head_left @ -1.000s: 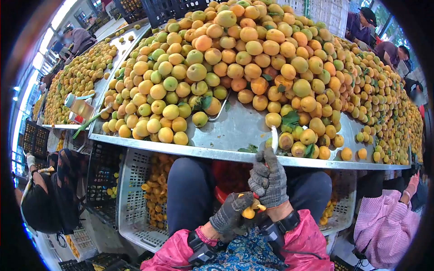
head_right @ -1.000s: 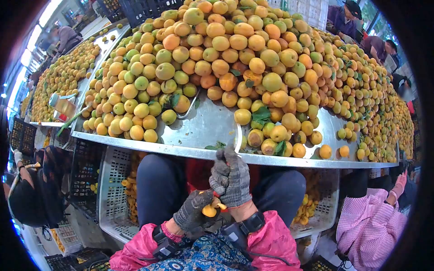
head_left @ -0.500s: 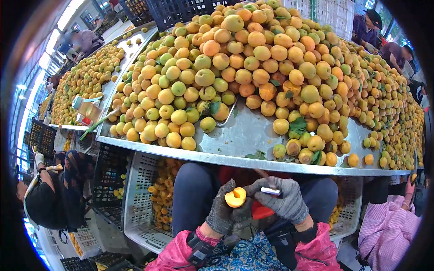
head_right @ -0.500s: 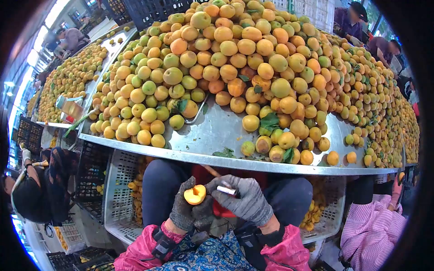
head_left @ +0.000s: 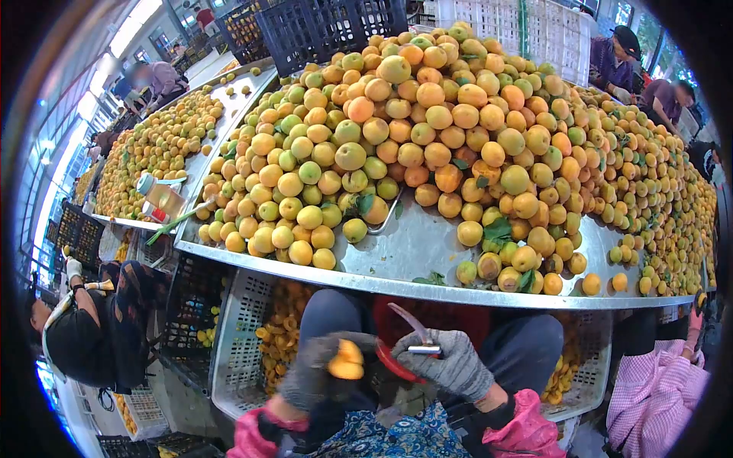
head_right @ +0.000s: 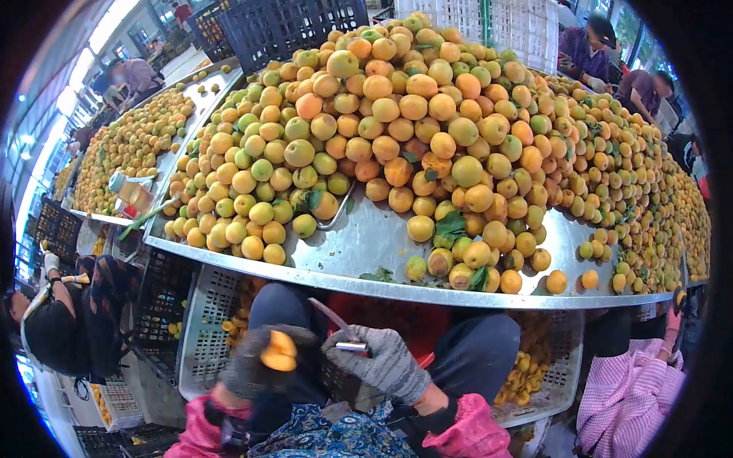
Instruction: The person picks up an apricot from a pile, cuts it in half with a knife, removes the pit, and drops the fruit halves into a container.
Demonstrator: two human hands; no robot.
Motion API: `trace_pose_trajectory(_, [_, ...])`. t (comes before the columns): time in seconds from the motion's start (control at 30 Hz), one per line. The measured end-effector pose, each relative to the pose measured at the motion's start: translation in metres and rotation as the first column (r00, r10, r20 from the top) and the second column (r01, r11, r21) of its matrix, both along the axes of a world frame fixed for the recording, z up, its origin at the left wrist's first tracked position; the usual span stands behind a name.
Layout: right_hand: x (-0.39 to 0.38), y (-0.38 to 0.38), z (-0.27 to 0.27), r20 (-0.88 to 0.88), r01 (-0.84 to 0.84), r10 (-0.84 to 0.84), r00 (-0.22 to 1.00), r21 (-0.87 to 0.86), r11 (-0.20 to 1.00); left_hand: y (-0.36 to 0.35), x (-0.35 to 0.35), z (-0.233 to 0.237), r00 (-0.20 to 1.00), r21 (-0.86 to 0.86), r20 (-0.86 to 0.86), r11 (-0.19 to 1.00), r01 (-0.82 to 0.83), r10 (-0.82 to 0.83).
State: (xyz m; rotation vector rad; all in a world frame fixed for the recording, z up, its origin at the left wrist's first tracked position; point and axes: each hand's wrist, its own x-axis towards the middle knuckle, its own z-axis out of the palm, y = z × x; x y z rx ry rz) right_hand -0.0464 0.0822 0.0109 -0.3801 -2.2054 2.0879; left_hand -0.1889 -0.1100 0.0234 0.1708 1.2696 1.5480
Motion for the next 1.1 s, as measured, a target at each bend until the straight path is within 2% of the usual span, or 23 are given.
trace_pose_trajectory(0.03, [0.002,0.003,0.001,-0.011,0.053,-0.053,0.999,-0.042,0.998,-0.029,-0.018,0.000,0.998,-0.030,0.020,0.998,-0.054,0.054])
trace_pose_trajectory(0.07, [0.007,0.008,-0.001,0.114,0.071,-0.089,0.989,0.156,0.985,-0.037,-0.030,0.025,0.951,-0.155,-0.309,0.984,-0.086,0.035])
trace_pose_trajectory(0.1, [0.013,0.012,-0.001,0.110,0.077,-0.095,0.989,0.157,0.985,-0.051,-0.041,0.036,0.851,-0.314,-0.518,0.944,-0.097,-0.085])
trace_pose_trajectory(0.13, [0.019,0.017,0.001,0.116,0.072,-0.099,0.988,0.219,0.973,-0.062,-0.052,0.041,0.701,-0.454,-0.674,0.879,-0.145,-0.232])
trace_pose_trajectory(0.17, [0.025,0.021,0.001,0.122,0.067,-0.105,0.987,0.280,0.958,-0.069,-0.064,0.036,0.696,-0.451,-0.677,0.882,-0.138,-0.238])
trace_pose_trajectory(0.2, [0.031,0.026,-0.002,0.072,0.073,-0.101,0.992,0.317,0.945,-0.077,-0.074,0.024,0.354,-0.473,-0.860,0.837,-0.276,-0.369])
trace_pose_trajectory(0.23, [0.034,0.029,0.001,0.069,0.077,-0.104,0.992,0.318,0.945,-0.078,-0.079,0.017,-0.041,-0.426,-0.874,0.804,-0.414,-0.484])
trace_pose_trajectory(0.27, [0.038,0.032,0.009,0.107,0.199,-0.202,0.973,0.042,0.979,-0.035,-0.066,0.045,0.103,-0.398,-0.915,0.831,-0.389,-0.390])
trace_pose_trajectory(0.3, [0.041,0.034,0.015,0.175,0.317,-0.281,0.944,-0.232,0.920,-0.010,-0.068,0.045,0.093,-0.378,-0.925,0.876,-0.299,-0.368])
trace_pose_trajectory(0.33, [0.042,0.035,0.019,0.110,0.379,-0.363,0.925,-0.319,0.869,0.012,-0.071,0.041,0.087,-0.356,-0.934,0.911,-0.208,-0.345])
trace_pose_trajectory(0.4, [0.042,0.039,0.006,0.058,0.428,-0.435,0.898,-0.343,0.836,0.080,-0.071,0.017,-0.083,-0.218,-0.972,0.975,-0.028,-0.220])
trace_pose_trajectory(0.43, [0.043,0.041,-0.002,0.009,0.476,-0.508,0.861,-0.367,0.799,0.122,-0.066,0.016,-0.053,-0.198,-0.979,0.978,0.065,-0.194])
trace_pose_trajectory(0.47, [0.045,0.044,-0.008,-0.035,0.523,-0.580,0.814,-0.393,0.756,0.158,-0.062,0.008,-0.141,-0.201,-0.973,0.974,0.109,-0.185])
trace_pose_trajectory(0.53, [0.049,0.053,-0.007,-0.006,0.552,-0.606,0.795,-0.404,0.729,0.220,-0.054,-0.015,-0.190,-0.321,-0.937,0.936,0.147,-0.291])
trace_pose_trajectory(0.6, [0.054,0.058,-0.012,0.045,0.592,-0.638,0.768,-0.430,0.682,0.271,-0.046,-0.040,-0.109,-0.483,-0.874,0.869,0.101,-0.473])
trace_pose_trajectory(0.63, [0.055,0.061,-0.013,0.055,0.597,-0.641,0.766,-0.432,0.676,0.290,-0.044,-0.047,-0.076,-0.621,-0.783,0.773,0.127,-0.617])
trace_pose_trajectory(0.73, [0.055,0.066,-0.012,0.145,0.668,-0.670,0.728,-0.374,0.644,0.300,-0.036,-0.063,0.007,-0.641,-0.766,0.765,0.066,-0.643])
trace_pose_trajectory(0.8, [0.056,0.067,-0.010,0.128,0.668,-0.672,0.729,-0.347,0.659,0.285,-0.034,-0.062,0.006,-0.557,-0.827,0.819,0.135,-0.563])
trace_pose_trajectory(0.9, [0.054,0.064,-0.009,0.140,0.703,-0.703,0.697,-0.325,0.633,0.265,-0.026,-0.060,-0.073,-0.558,-0.828,0.805,0.201,-0.555])
trace_pose_trajectory(0.97, [0.053,0.060,-0.014,0.113,0.720,-0.727,0.677,-0.308,0.622,0.259,-0.027,-0.057,-0.075,-0.558,-0.828,0.802,0.214,-0.556])
trace_pose_trajectory(1.03, [0.052,0.056,-0.017,0.074,0.732,-0.749,0.659,-0.291,0.615,0.251,-0.031,-0.055,0.271,-0.451,-0.826,0.868,0.209,-0.494])
trace_pose_trajectory(1.07, [0.051,0.054,-0.018,0.066,0.716,-0.740,0.669,-0.325,0.618,0.243,-0.031,-0.053,0.443,-0.297,-0.811,0.921,0.253,-0.383])
trace_pose_trajectory(1.1, [0.051,0.051,-0.017,0.059,0.699,-0.732,0.678,-0.359,0.618,0.235,-0.026,-0.051,0.437,-0.289,-0.818,0.924,0.251,-0.374])
